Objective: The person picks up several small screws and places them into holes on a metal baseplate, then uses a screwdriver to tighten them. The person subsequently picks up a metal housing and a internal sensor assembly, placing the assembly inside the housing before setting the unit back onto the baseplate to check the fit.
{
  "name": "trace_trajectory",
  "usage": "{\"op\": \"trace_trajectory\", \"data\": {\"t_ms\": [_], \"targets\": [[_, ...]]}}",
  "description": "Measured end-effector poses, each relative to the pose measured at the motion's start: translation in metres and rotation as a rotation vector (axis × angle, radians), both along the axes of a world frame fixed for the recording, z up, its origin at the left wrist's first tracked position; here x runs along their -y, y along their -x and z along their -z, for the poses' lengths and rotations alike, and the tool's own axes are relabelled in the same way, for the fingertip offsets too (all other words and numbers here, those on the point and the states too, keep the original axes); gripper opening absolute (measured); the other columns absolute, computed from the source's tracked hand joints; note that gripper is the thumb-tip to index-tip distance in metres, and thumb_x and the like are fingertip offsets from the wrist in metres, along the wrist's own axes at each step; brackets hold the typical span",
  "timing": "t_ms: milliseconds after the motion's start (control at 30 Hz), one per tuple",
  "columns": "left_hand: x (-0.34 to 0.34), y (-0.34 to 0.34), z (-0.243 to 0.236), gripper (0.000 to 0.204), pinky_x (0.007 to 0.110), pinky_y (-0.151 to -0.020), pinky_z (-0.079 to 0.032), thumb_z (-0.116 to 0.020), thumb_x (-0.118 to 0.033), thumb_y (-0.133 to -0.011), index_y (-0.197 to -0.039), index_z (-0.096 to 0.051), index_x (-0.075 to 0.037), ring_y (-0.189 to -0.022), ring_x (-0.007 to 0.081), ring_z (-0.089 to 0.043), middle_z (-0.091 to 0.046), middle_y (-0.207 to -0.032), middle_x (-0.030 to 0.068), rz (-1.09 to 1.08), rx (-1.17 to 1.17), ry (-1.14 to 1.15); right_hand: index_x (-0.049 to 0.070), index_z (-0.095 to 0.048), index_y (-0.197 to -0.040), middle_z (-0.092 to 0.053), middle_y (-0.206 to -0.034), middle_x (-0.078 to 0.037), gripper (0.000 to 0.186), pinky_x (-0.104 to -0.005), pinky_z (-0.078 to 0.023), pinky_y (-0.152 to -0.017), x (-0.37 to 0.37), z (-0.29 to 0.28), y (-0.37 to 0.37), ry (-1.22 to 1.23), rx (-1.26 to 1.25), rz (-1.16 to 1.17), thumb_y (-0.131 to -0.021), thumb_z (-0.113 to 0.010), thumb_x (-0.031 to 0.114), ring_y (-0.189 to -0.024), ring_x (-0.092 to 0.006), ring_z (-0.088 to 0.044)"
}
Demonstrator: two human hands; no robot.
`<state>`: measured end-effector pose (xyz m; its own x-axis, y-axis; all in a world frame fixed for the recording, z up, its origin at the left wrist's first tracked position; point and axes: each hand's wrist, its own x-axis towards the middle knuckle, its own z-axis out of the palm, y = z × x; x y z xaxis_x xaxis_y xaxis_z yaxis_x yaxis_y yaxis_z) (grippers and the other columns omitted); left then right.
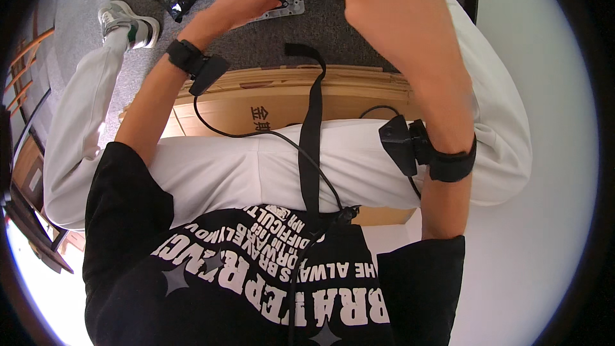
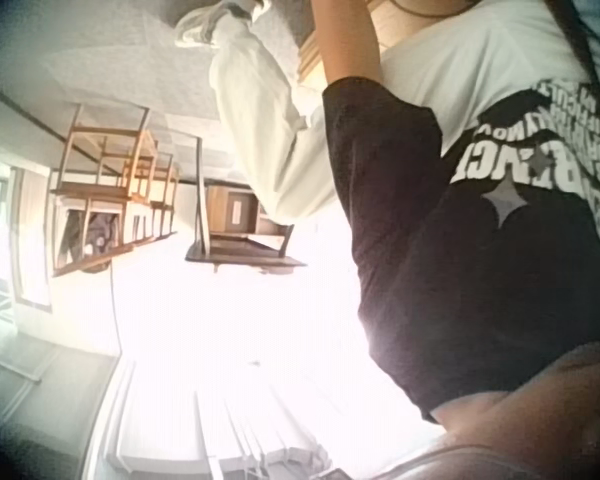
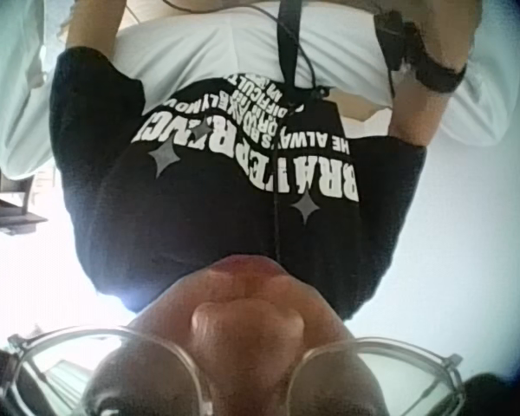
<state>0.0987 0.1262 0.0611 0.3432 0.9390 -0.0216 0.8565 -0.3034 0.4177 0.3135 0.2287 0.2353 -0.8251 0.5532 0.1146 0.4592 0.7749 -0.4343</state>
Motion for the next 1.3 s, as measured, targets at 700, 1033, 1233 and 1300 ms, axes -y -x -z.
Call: {"op": "trace_trajectory", "data": {"t_ms": [700,1033,1233,1300], "targets": [[-0.044,-0.013,0.028,0.014,0.038,-0.086,-0.048,-0.065,-0.023,-0.08,-0.084,-0.069,-0.011,-0.098,0.0277,-0.056,-0.062,-0.094,0.0069,0.39,-0.224,0.027,-0.006,-0.066,-0.102,-0.064,-0.098,-0.019,0.022,-0.0378,-0.051,-0.076,-0.02,-0.005,-0.036,0.275,-0.186,0.022,-0.08,-0.069,-0.004,-0.088,-0.0362,-0.064],[-0.042,0.038,-0.023,0.015,0.041,-0.065,-0.051,-0.07,-0.014,-0.085,-0.092,-0.063,-0.002,-0.074,0.0344,-0.067,-0.068,-0.079,0.0166,-0.194,0.147,0.311,-0.006,-0.066,-0.102,-0.063,-0.1,-0.017,0.021,-0.0364,-0.051,-0.077,-0.007,-0.021,-0.023,0.24,-0.055,0.192,-0.081,-0.07,-0.003,-0.087,-0.0346,-0.064],[-0.01,0.1,-0.028,0.021,0.041,-0.068,-0.052,-0.074,-0.019,-0.083,-0.096,-0.068,-0.004,-0.078,0.0322,-0.066,-0.066,-0.082,0.0153,-0.435,0.158,0.401,0.004,-0.068,-0.113,-0.062,-0.099,-0.007,0.023,-0.0289,-0.049,-0.071,-0.025,0.003,-0.033,0.291,0.0,0.056,-0.091,-0.067,0.01,-0.081,-0.0198,-0.061],[0.016,0.119,-0.017,0.019,0.038,-0.066,-0.051,-0.075,-0.022,-0.086,-0.093,-0.067,-0.006,-0.076,0.0244,-0.065,-0.067,-0.081,0.0098,-0.501,0.129,0.441,0.004,-0.067,-0.114,-0.062,-0.1,-0.006,0.024,-0.0281,-0.048,-0.073,-0.021,0.002,-0.026,0.351,0.059,0.068,-0.091,-0.067,0.007,-0.082,-0.0189,-0.06]]}}
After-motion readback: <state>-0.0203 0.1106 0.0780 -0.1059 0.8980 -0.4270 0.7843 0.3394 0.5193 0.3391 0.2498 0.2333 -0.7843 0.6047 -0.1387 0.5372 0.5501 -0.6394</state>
